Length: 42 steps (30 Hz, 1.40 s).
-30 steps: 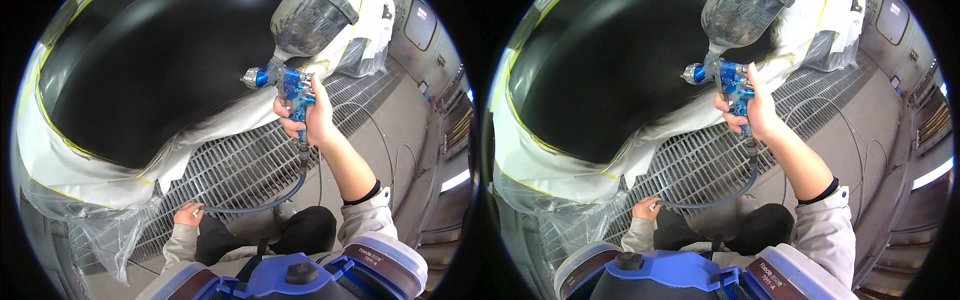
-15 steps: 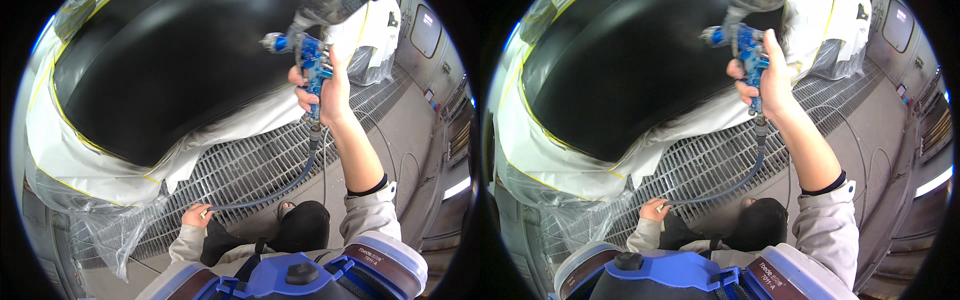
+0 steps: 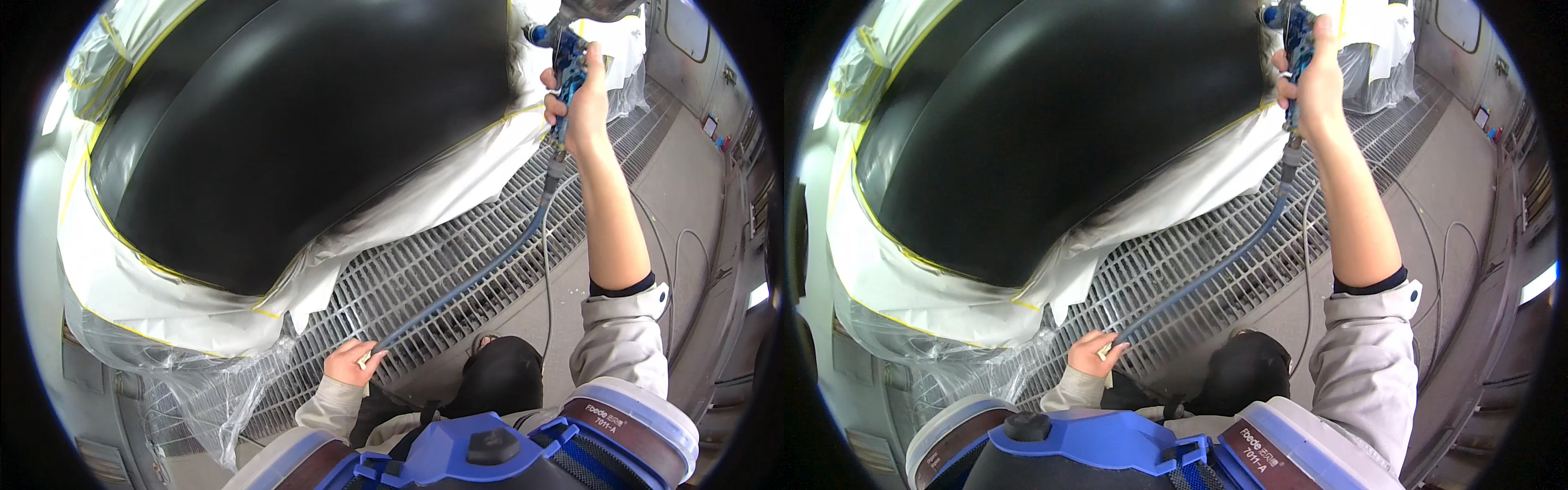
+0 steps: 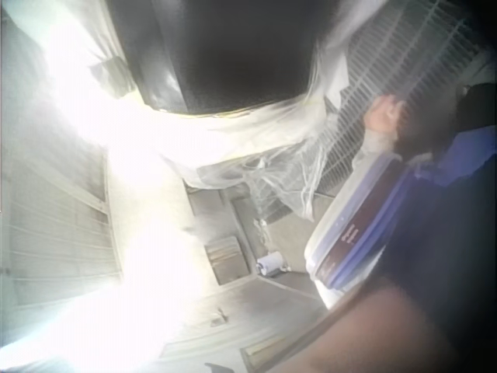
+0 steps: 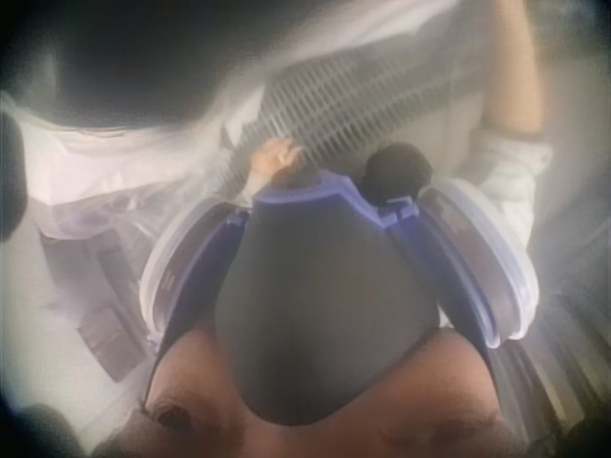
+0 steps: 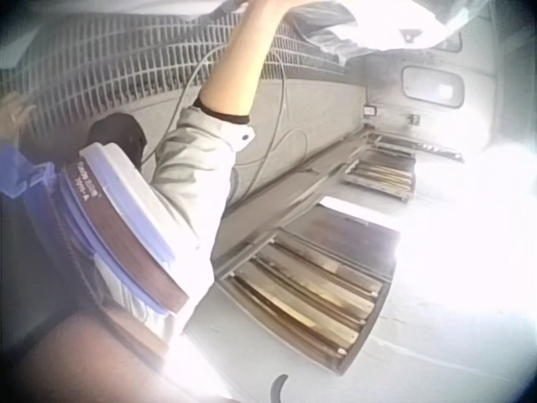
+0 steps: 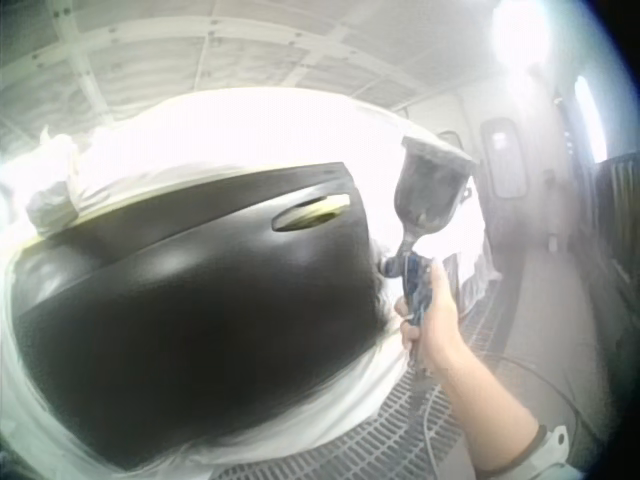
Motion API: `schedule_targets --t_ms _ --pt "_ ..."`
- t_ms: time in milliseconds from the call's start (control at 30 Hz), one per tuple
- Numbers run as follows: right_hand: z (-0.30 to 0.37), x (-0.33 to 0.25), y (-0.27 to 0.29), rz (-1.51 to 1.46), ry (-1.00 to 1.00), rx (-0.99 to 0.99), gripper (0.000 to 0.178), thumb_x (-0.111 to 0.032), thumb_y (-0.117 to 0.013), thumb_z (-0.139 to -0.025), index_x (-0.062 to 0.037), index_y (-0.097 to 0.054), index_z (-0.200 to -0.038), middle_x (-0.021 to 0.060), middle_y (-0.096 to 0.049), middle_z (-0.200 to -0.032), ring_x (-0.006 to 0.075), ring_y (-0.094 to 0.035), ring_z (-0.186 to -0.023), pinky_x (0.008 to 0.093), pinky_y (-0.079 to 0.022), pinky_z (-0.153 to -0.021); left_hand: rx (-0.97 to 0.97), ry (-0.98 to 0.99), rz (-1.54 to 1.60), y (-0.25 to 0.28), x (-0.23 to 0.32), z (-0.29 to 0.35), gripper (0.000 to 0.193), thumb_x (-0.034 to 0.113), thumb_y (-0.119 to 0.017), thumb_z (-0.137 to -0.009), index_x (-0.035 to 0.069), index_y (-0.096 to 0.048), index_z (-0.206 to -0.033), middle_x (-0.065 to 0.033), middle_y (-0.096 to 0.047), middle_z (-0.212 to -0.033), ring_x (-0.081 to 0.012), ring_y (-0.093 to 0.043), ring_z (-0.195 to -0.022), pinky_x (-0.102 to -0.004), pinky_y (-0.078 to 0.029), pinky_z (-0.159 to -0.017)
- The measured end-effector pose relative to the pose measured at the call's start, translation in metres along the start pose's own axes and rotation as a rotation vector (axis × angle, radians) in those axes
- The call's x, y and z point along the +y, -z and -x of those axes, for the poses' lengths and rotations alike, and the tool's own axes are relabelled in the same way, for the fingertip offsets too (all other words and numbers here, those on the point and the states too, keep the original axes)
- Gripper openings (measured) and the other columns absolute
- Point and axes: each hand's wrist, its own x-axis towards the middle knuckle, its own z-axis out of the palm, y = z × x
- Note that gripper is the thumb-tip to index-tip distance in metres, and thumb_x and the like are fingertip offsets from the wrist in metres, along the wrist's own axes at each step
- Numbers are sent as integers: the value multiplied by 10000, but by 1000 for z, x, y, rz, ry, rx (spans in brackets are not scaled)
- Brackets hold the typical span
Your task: The person uses a spray gun to apply black paint to a car door in a paint booth. The door is masked with white protective sheeting and yellow tape. The person moves the spray gun in steady horizontal passes across the door surface.
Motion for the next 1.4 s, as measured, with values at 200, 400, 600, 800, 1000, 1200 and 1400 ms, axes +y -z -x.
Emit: schedule_targets --t_ms 200,400,600,800,1000,1200,1400 --pt "31 37 27 -266 -356 -574 815 -820 -261 -1019 -49 -522 -996 41 -527 -762 62 -370 -421 258 -365 -382 -65 53 16 -4 -5 -7 245 248 -907 -834 105 -822 -1014 -66 -745 -897 -271 -739 -790 -349 -591 -706" --pt "-21 36 55 -129 -102 -358 806 -809 -281 -1024 -58 -569 -984 31 -574 -750 51 -400 -435 249 -373 -409 -146 -58 5 -23 23 -29 279 270 -910 -837 83 -812 -1020 -74 -737 -899 -273 -731 -774 -348 -577 -680" --pt "-55 28 76 -69 85 -88 674 -720 -302 -1071 -86 -528 -1031 39 -576 -784 60 -378 -454 250 -370 -427 -124 2 -23 -33 33 -64 266 248 -902 -844 76 -816 -1027 -89 -711 -855 -273 -704 -727 -359 -556 -652" --pt "-31 41 105 -312 -252 -510 775 -794 -248 -1034 -66 -511 -981 34 -502 -778 48 -347 -414 246 -353 -382 -131 -38 -24 -43 35 -88 234 218 -896 -845 103 -823 -1035 -80 -713 -869 -258 -706 -749 -340 -555 -668" --pt "-88 59 139 -234 -88 -205 684 -723 -273 -1071 -92 -528 -996 42 -587 -799 57 -387 -442 255 -374 -416 -187 -23 -36 -64 42 -110 259 231 -899 -850 81 -819 -1045 -80 -733 -887 -258 -710 -734 -340 -563 -660" --pt "-90 90 146 -195 -123 3 658 -706 -307 -1080 -91 -540 -1047 38 -600 -797 63 -393 -449 260 -356 -405 -126 5 -109 -71 23 -137 250 194 -905 -835 81 -821 -1041 -89 -741 -901 -265 -735 -786 -353 -582 -700" --pt "-64 120 163 -466 -391 -451 752 -763 -258 -1049 -91 -578 -1154 57 -587 -799 63 -371 -421 252 -370 -391 -235 39 -100 -86 24 -143 231 178 -897 -832 122 -828 -1045 -63 -729 -896 -261 -730 -788 -347 -577 -700"
